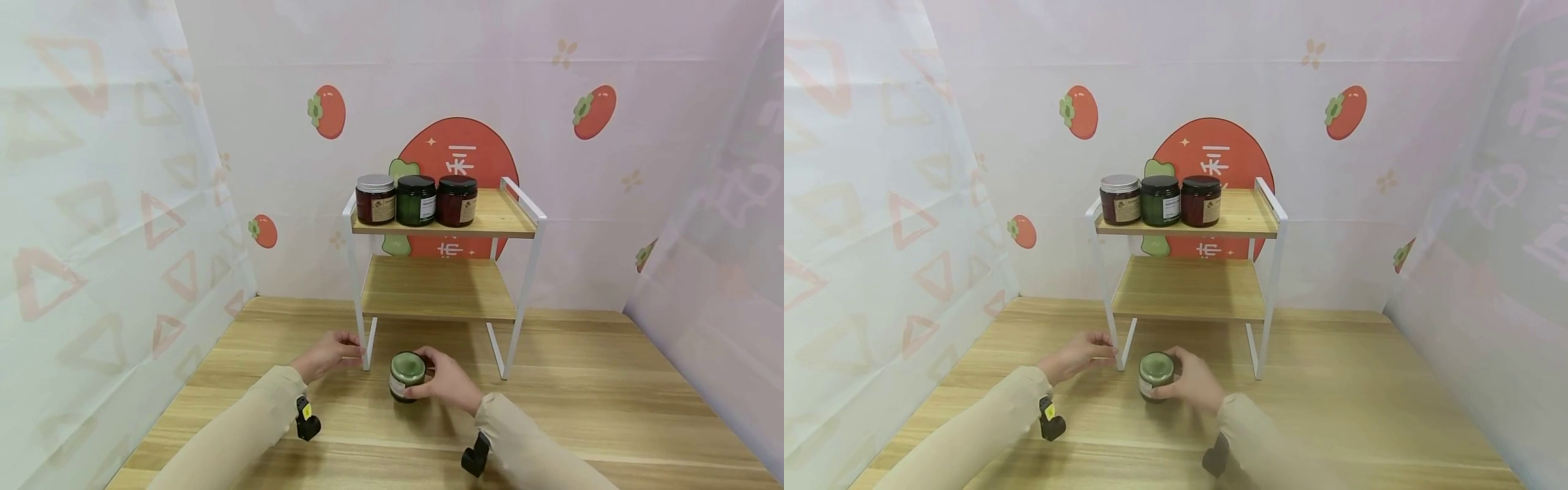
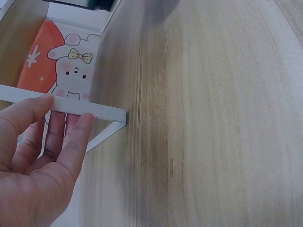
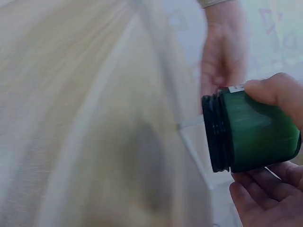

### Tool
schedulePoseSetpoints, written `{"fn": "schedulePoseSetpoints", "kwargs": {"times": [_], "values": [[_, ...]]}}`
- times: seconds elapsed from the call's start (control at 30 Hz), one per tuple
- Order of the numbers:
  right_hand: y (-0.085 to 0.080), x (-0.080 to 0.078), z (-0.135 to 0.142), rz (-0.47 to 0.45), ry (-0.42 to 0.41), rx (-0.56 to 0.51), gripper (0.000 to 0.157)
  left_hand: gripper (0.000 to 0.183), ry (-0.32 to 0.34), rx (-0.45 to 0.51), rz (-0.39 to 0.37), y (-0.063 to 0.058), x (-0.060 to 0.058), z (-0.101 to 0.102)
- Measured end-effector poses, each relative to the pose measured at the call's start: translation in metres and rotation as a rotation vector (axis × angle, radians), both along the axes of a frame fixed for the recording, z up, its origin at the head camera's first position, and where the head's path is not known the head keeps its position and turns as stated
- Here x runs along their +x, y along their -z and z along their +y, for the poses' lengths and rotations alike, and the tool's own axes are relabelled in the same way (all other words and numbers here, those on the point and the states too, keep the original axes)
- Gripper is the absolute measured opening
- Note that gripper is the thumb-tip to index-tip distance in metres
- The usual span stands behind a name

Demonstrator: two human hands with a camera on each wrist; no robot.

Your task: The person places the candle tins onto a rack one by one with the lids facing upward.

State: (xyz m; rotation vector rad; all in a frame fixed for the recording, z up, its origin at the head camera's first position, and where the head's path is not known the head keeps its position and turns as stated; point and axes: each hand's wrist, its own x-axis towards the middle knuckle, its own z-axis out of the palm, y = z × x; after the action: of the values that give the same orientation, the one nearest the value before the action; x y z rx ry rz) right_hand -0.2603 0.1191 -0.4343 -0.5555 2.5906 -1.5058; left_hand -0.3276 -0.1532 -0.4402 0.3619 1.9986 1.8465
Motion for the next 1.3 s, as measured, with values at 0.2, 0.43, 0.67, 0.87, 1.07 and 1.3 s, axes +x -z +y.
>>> {"fn": "schedulePoseSetpoints", "kwargs": {"times": [0.2,0.43,0.67,0.87,1.07,1.3], "values": [[-0.027,0.002,0.007,0.022,0.019,-0.126,0.063,0.006,-0.01,0.004,-0.001,0.0,0.0,0.001],[-0.06,0.008,0.015,0.087,0.016,-0.25,0.067,0.008,-0.007,-0.008,-0.006,0.0,-0.001,0.001],[-0.082,0.012,0.021,0.12,0.007,-0.351,0.069,0.008,0.0,-0.006,-0.007,0.002,-0.002,0.0],[-0.086,0.011,0.025,0.159,0.029,-0.355,0.069,0.007,0.007,0.001,0.001,0.002,-0.001,-0.001],[-0.087,0.011,0.026,0.16,0.024,-0.356,0.07,0.008,0.011,-0.008,0.008,0.002,-0.001,-0.002],[-0.088,0.012,0.025,0.157,0.038,-0.315,0.069,0.006,-0.001,-0.002,-0.007,0.0,0.0,0.0]]}}
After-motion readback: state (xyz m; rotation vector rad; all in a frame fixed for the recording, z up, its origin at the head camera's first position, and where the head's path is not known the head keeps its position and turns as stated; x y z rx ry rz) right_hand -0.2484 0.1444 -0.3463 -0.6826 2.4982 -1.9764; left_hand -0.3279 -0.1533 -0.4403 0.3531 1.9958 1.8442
